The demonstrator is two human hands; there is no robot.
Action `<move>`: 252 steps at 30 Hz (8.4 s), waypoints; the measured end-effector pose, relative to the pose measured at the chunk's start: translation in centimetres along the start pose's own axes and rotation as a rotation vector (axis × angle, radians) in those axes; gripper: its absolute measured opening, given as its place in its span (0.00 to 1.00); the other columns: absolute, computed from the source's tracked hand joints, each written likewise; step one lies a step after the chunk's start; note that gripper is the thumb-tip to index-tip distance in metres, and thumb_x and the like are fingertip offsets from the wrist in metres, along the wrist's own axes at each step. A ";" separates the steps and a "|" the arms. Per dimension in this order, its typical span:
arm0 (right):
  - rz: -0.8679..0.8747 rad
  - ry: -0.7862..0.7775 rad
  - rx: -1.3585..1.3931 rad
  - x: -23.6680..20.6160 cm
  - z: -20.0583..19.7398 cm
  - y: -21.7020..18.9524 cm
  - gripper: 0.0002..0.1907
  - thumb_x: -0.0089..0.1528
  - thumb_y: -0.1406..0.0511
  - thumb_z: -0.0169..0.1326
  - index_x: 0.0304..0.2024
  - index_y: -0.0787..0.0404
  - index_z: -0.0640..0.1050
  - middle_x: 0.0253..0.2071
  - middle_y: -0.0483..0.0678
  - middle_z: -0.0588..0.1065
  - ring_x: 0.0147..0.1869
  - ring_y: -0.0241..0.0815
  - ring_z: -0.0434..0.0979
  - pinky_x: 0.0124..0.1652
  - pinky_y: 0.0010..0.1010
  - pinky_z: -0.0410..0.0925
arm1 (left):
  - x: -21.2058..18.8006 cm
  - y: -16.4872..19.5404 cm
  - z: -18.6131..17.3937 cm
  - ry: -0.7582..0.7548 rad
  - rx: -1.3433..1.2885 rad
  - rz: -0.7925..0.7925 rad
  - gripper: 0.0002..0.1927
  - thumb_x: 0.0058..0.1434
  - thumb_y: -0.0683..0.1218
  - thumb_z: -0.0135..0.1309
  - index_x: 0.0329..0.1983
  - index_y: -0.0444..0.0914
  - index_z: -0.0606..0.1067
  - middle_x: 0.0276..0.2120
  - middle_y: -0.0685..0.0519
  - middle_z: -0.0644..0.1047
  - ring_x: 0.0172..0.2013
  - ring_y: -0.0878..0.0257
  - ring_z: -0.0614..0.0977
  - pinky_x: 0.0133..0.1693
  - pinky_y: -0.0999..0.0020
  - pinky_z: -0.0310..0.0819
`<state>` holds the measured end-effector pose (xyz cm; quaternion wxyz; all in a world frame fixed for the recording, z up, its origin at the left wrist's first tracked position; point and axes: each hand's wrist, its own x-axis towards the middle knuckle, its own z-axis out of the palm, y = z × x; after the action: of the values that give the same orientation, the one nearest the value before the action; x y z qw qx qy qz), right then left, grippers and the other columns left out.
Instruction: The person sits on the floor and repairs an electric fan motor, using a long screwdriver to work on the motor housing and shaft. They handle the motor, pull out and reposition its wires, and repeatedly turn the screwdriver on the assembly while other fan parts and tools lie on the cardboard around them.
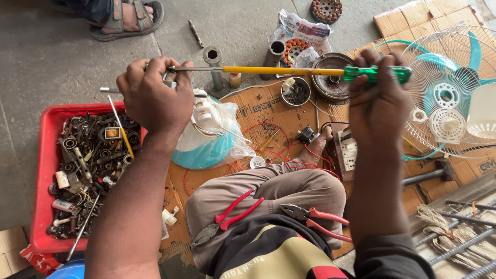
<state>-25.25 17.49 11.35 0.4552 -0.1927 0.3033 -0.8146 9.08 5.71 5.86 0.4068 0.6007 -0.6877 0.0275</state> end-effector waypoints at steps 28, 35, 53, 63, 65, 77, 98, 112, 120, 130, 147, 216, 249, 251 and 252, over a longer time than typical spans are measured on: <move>0.039 -0.039 -0.018 1.4 1.8 9.6 0.10 0.72 0.74 0.57 0.56 0.65 0.75 0.48 0.53 0.78 0.50 0.48 0.83 0.52 0.43 0.80 | -0.5 -0.5 0.3 -0.079 0.029 -0.040 0.11 0.60 0.55 0.72 0.40 0.51 0.82 0.48 0.53 0.75 0.53 0.46 0.71 0.45 0.51 0.70; -0.004 -0.249 0.239 0.7 1.4 9.3 0.19 0.65 0.79 0.56 0.57 0.62 0.74 0.55 0.51 0.77 0.63 0.48 0.78 0.67 0.47 0.73 | -3.0 -3.5 2.6 -0.072 0.144 0.118 0.07 0.65 0.52 0.65 0.42 0.49 0.80 0.52 0.54 0.73 0.58 0.51 0.68 0.54 0.55 0.69; 0.011 -0.122 0.248 -1.1 2.5 7.9 0.18 0.66 0.79 0.55 0.56 0.61 0.74 0.51 0.52 0.79 0.58 0.48 0.80 0.61 0.47 0.73 | -3.3 0.1 -0.6 -0.096 0.068 -0.001 0.10 0.63 0.53 0.72 0.41 0.50 0.82 0.53 0.53 0.74 0.56 0.47 0.71 0.51 0.51 0.70; 0.010 -0.113 0.179 -1.0 3.1 7.0 0.15 0.66 0.80 0.54 0.54 0.64 0.76 0.49 0.52 0.79 0.57 0.50 0.81 0.62 0.50 0.73 | -3.7 -1.0 -0.2 -0.063 0.106 0.073 0.08 0.63 0.51 0.67 0.44 0.49 0.82 0.51 0.54 0.74 0.57 0.48 0.71 0.54 0.51 0.69; -0.006 -0.158 0.252 -1.2 3.8 6.8 0.17 0.63 0.81 0.53 0.53 0.62 0.75 0.49 0.52 0.79 0.58 0.49 0.81 0.63 0.48 0.74 | -3.7 -1.1 -0.2 -0.064 0.120 0.084 0.08 0.62 0.51 0.66 0.44 0.49 0.82 0.50 0.54 0.74 0.57 0.48 0.71 0.55 0.52 0.69; 0.024 0.063 -0.072 -1.8 3.4 6.8 0.11 0.68 0.72 0.61 0.52 0.70 0.77 0.44 0.52 0.80 0.45 0.43 0.83 0.48 0.39 0.80 | -3.6 -0.5 -0.7 -0.034 0.100 0.083 0.07 0.63 0.52 0.67 0.42 0.49 0.82 0.49 0.55 0.75 0.56 0.49 0.71 0.54 0.53 0.70; -0.043 -0.119 0.138 -2.2 3.1 7.3 0.20 0.68 0.79 0.57 0.61 0.67 0.73 0.49 0.52 0.79 0.56 0.49 0.80 0.60 0.51 0.73 | -4.0 -0.8 -0.3 -0.062 0.134 0.090 0.08 0.63 0.52 0.66 0.44 0.49 0.82 0.49 0.54 0.74 0.57 0.49 0.71 0.54 0.53 0.69; -0.047 -0.060 0.035 -1.6 2.6 9.4 0.15 0.70 0.77 0.58 0.58 0.67 0.74 0.50 0.53 0.78 0.56 0.47 0.80 0.57 0.47 0.75 | -3.9 -1.4 0.2 -0.047 0.113 0.137 0.06 0.64 0.49 0.65 0.41 0.48 0.80 0.50 0.55 0.74 0.57 0.52 0.71 0.57 0.55 0.69; -0.062 -0.165 0.200 -1.7 3.7 8.6 0.22 0.63 0.80 0.56 0.58 0.61 0.72 0.55 0.53 0.78 0.62 0.48 0.80 0.64 0.44 0.74 | -3.5 -0.9 0.2 -0.054 0.086 0.088 0.08 0.61 0.50 0.66 0.43 0.48 0.82 0.49 0.54 0.74 0.56 0.49 0.71 0.56 0.52 0.68; -0.057 -0.050 -0.079 -0.8 3.3 10.6 0.13 0.71 0.76 0.59 0.56 0.62 0.76 0.50 0.52 0.76 0.53 0.45 0.79 0.52 0.41 0.78 | -2.1 -1.0 -0.2 -0.051 0.082 0.088 0.10 0.65 0.54 0.71 0.41 0.48 0.81 0.50 0.53 0.75 0.54 0.48 0.71 0.53 0.50 0.70; -0.090 -0.237 0.027 -1.0 4.8 11.1 0.17 0.75 0.82 0.53 0.65 0.68 0.69 0.50 0.55 0.79 0.56 0.49 0.81 0.63 0.50 0.72 | -1.1 -1.7 -1.4 -0.001 -0.011 0.004 0.32 0.57 0.57 0.74 0.56 0.37 0.73 0.52 0.49 0.76 0.55 0.46 0.73 0.54 0.49 0.69; 0.114 -0.151 -0.889 3.8 -6.2 2.5 0.09 0.78 0.66 0.55 0.52 0.69 0.77 0.43 0.53 0.77 0.46 0.42 0.80 0.45 0.35 0.74 | -1.0 -6.7 0.4 -0.405 0.094 0.325 0.59 0.45 0.41 0.75 0.75 0.41 0.52 0.68 0.34 0.57 0.60 0.32 0.70 0.59 0.40 0.69; -0.127 -0.058 -0.325 3.9 -12.8 9.7 0.09 0.83 0.73 0.53 0.62 0.73 0.72 0.49 0.61 0.75 0.58 0.51 0.80 0.55 0.49 0.77 | -0.5 -6.5 4.8 -0.314 -0.123 0.409 0.40 0.48 0.42 0.79 0.59 0.37 0.67 0.54 0.40 0.70 0.54 0.41 0.75 0.51 0.46 0.74; -0.092 -0.072 -0.291 4.4 -13.0 9.6 0.09 0.82 0.72 0.53 0.63 0.72 0.72 0.50 0.59 0.75 0.58 0.50 0.79 0.56 0.49 0.76 | -0.5 -6.5 4.6 -0.314 -0.101 0.403 0.41 0.47 0.43 0.80 0.60 0.37 0.67 0.54 0.40 0.70 0.54 0.41 0.75 0.51 0.46 0.74; -0.069 -0.072 -0.260 4.8 -13.2 9.7 0.09 0.82 0.72 0.53 0.62 0.72 0.71 0.50 0.58 0.74 0.57 0.49 0.79 0.56 0.49 0.76 | -0.4 -6.4 4.6 -0.314 -0.090 0.400 0.42 0.46 0.43 0.80 0.60 0.37 0.67 0.55 0.39 0.70 0.54 0.40 0.75 0.51 0.46 0.74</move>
<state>-29.47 13.69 -4.75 0.4089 -0.2896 0.3830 -0.7760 12.09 1.87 -0.38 0.3077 0.4308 -0.8482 -0.0168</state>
